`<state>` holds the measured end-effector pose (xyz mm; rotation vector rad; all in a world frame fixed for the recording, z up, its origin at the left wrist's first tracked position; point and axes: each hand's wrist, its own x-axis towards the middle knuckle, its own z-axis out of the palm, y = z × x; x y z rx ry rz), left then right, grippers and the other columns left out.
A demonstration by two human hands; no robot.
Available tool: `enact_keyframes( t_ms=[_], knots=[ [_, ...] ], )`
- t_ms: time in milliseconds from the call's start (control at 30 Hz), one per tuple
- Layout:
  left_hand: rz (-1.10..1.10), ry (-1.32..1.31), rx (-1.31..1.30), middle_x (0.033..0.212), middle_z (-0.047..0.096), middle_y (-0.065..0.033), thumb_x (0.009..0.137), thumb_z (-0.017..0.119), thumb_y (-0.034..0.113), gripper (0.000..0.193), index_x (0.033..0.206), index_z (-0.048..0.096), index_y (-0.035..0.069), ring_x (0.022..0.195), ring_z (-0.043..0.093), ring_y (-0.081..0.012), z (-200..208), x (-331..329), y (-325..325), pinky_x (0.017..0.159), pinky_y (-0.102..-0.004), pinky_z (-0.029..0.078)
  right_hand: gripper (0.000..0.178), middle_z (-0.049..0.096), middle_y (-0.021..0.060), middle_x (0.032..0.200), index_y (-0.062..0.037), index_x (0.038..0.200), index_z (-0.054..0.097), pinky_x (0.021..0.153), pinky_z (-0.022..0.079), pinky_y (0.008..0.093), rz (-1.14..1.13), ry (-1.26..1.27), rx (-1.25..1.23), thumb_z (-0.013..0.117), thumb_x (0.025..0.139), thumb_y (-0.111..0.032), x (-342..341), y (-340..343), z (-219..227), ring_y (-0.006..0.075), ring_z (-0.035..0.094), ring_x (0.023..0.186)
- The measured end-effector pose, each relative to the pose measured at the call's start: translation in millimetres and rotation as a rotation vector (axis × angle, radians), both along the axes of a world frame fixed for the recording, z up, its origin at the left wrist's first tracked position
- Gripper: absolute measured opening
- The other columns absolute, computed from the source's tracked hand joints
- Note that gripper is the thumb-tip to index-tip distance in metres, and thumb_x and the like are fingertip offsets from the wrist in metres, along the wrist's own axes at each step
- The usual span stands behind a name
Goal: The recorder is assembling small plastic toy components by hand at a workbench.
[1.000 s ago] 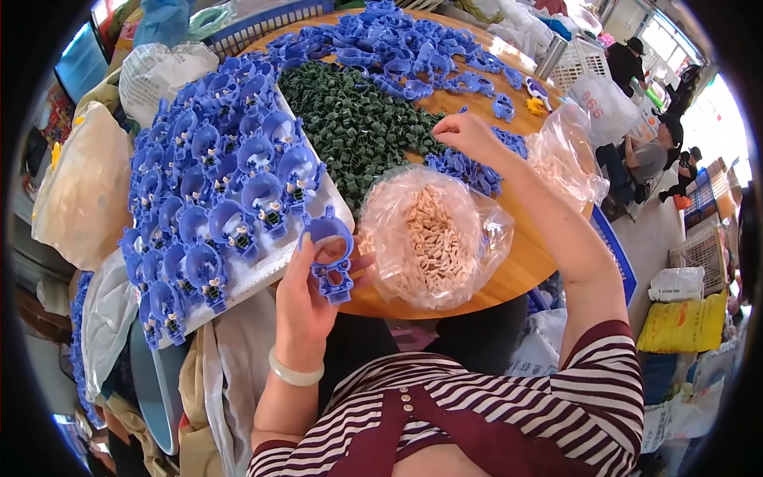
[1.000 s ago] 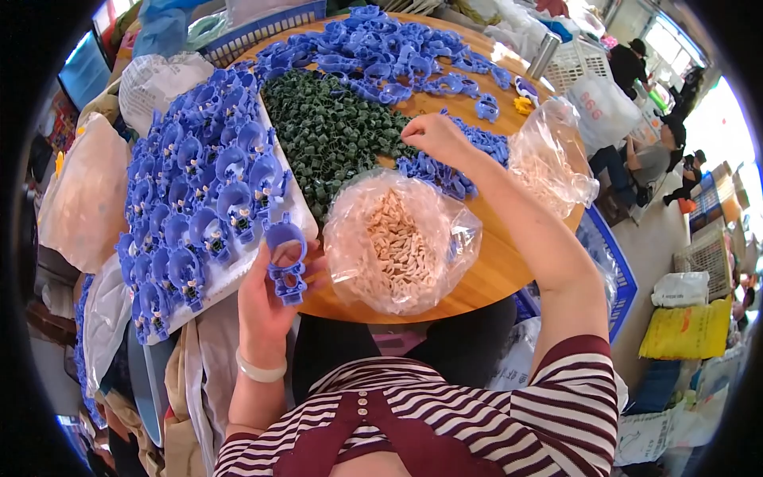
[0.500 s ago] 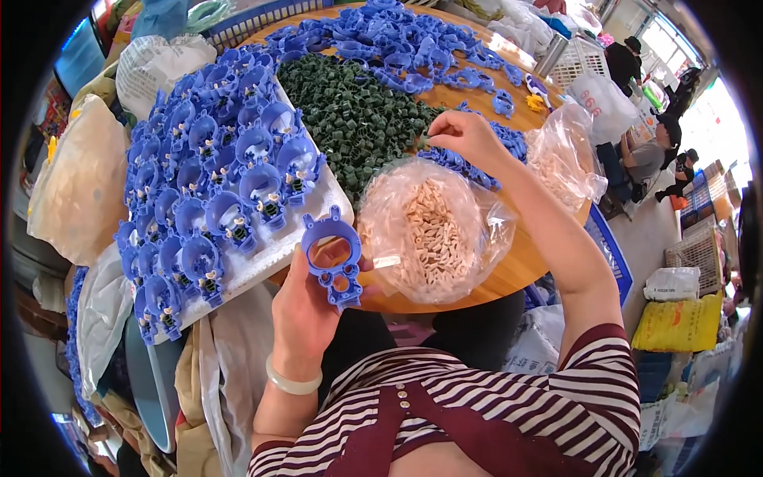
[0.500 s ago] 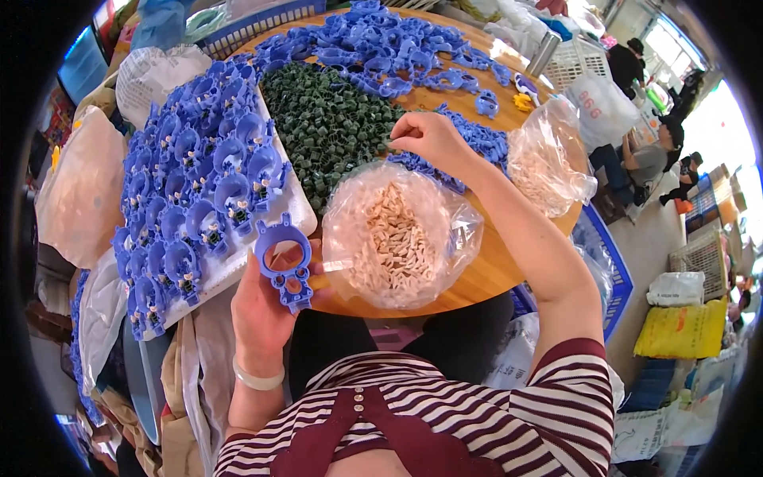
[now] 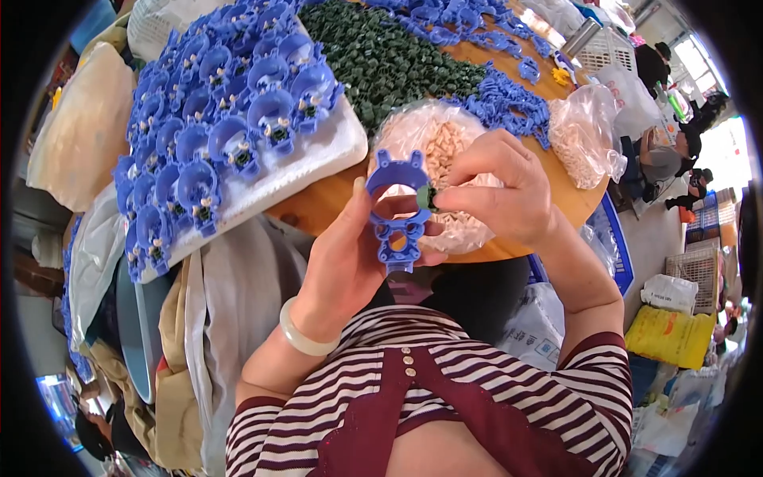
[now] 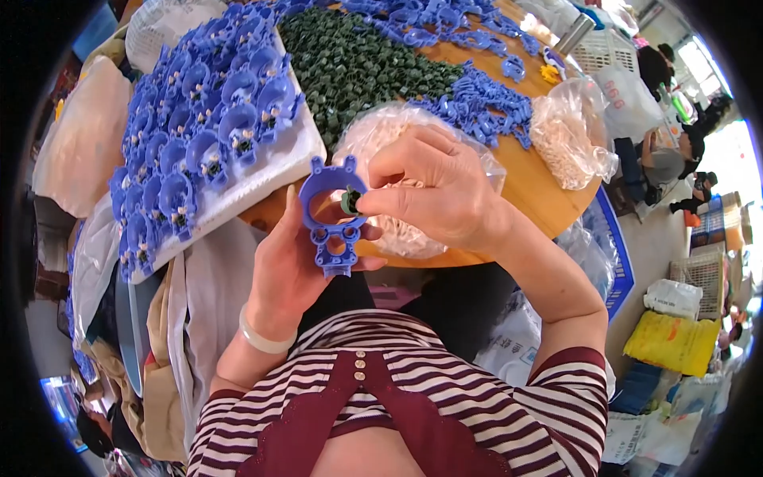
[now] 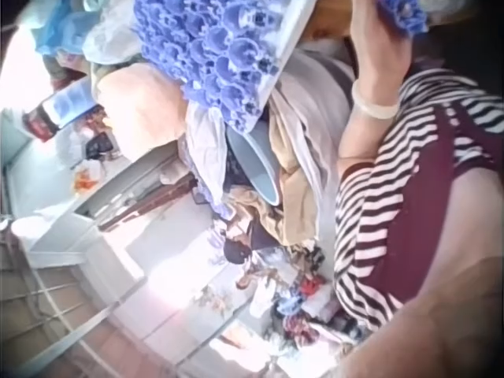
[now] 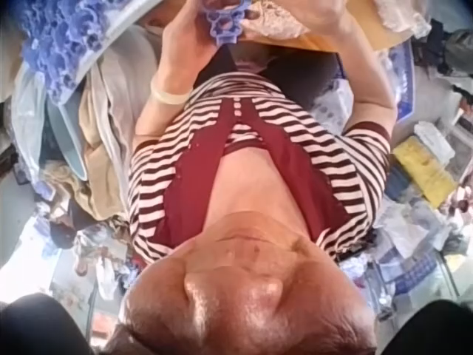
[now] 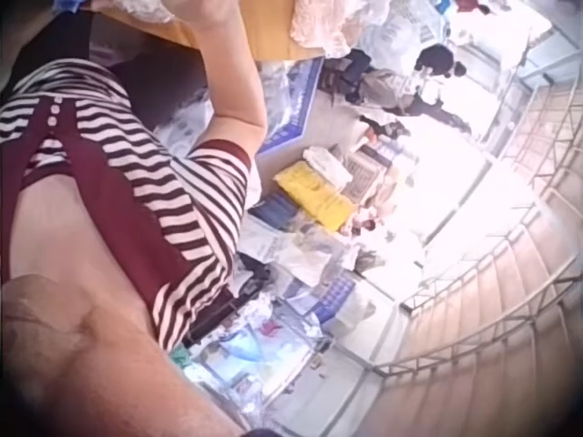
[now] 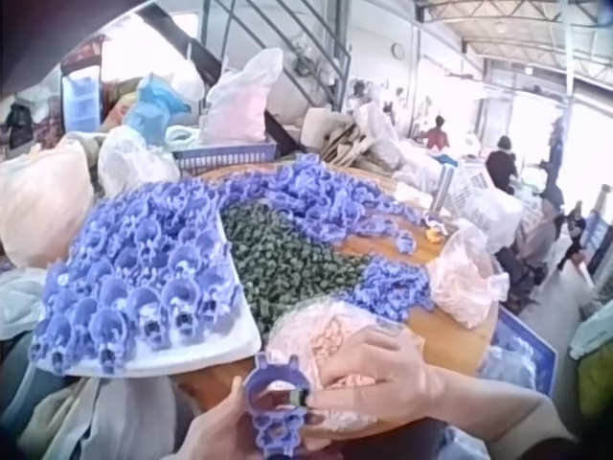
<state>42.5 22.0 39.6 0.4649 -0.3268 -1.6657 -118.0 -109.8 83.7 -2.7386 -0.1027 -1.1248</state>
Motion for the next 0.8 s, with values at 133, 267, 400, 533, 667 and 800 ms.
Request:
enact_keyframes(
  t_ms=[133,267,400,533,667,800],
  knots=[
    [-0.066,0.068,0.012,0.11,0.054,-0.0128,0.097,0.032,0.042,0.048,0.122,0.044,0.003,0.093,0.06,-0.03,0.1,-0.6,2.8,0.077,-0.0474,0.053,0.024,0.057,-0.0013,0.084,-0.0146,0.079,0.068,0.065,0.044,0.0322,0.103,0.036,-0.094,0.074,0.057,-0.012,7.4,9.8,-0.7,0.0189,0.054,0.074],
    [-0.085,-0.005,0.02,0.115,0.055,-0.0162,0.096,0.027,0.046,0.055,0.129,0.039,0.003,0.098,0.06,-0.0296,-12.9,4.1,5.3,0.067,-0.0489,0.057,0.025,0.054,-0.0001,0.089,-0.0124,0.082,0.061,0.072,0.042,0.0321,0.189,0.145,-0.118,0.065,0.058,-0.018,12.0,18.3,-2.3,0.0184,0.053,0.08],
    [-0.094,0.06,0.01,0.106,0.055,-0.0138,0.097,0.027,0.043,0.049,0.12,0.044,0.003,0.088,0.062,-0.0252,-13.4,1.7,6.3,0.071,-0.0453,0.056,0.025,0.053,-0.0004,0.088,-0.0125,0.083,0.061,0.073,0.042,0.0323,0.196,0.183,-0.143,0.064,0.059,-0.017,16.3,20.3,-7.1,0.0186,0.053,0.081],
    [-0.028,0.065,0.064,0.101,0.057,-0.0114,0.098,0.026,0.043,0.05,0.115,0.047,0.002,0.086,0.062,-0.0239,-15.6,-3.3,5.7,0.074,-0.0405,0.055,0.031,0.053,-0.0007,0.087,-0.0124,0.084,0.062,0.074,0.042,0.0334,0.214,0.224,-0.132,0.069,0.055,-0.019,16.7,21.9,-11.4,0.0197,0.051,0.079],
    [0.038,0.076,0.106,0.101,0.058,-0.0093,0.098,0.026,0.043,0.049,0.113,0.049,0.002,0.086,0.06,-0.0207,-15.6,-6.9,4.4,0.076,-0.0357,0.052,0.029,0.054,-0.0008,0.086,-0.011,0.083,0.061,0.073,0.043,0.0337,0.212,0.257,-0.129,0.069,0.057,-0.019,16.3,24.1,-10.5,0.0194,0.051,0.079],
    [0.042,0.098,0.134,0.101,0.058,-0.0082,0.098,0.027,0.043,0.048,0.114,0.049,0.003,0.087,0.059,-0.0188,-16.3,-9.0,5.2,0.077,-0.0338,0.051,0.027,0.056,-0.0005,0.086,-0.0093,0.083,0.06,0.073,0.043,0.034,0.238,0.247,-0.095,0.069,0.059,-0.018,16.6,23.7,-14.2,0.0193,0.052,0.08]
  ],
)
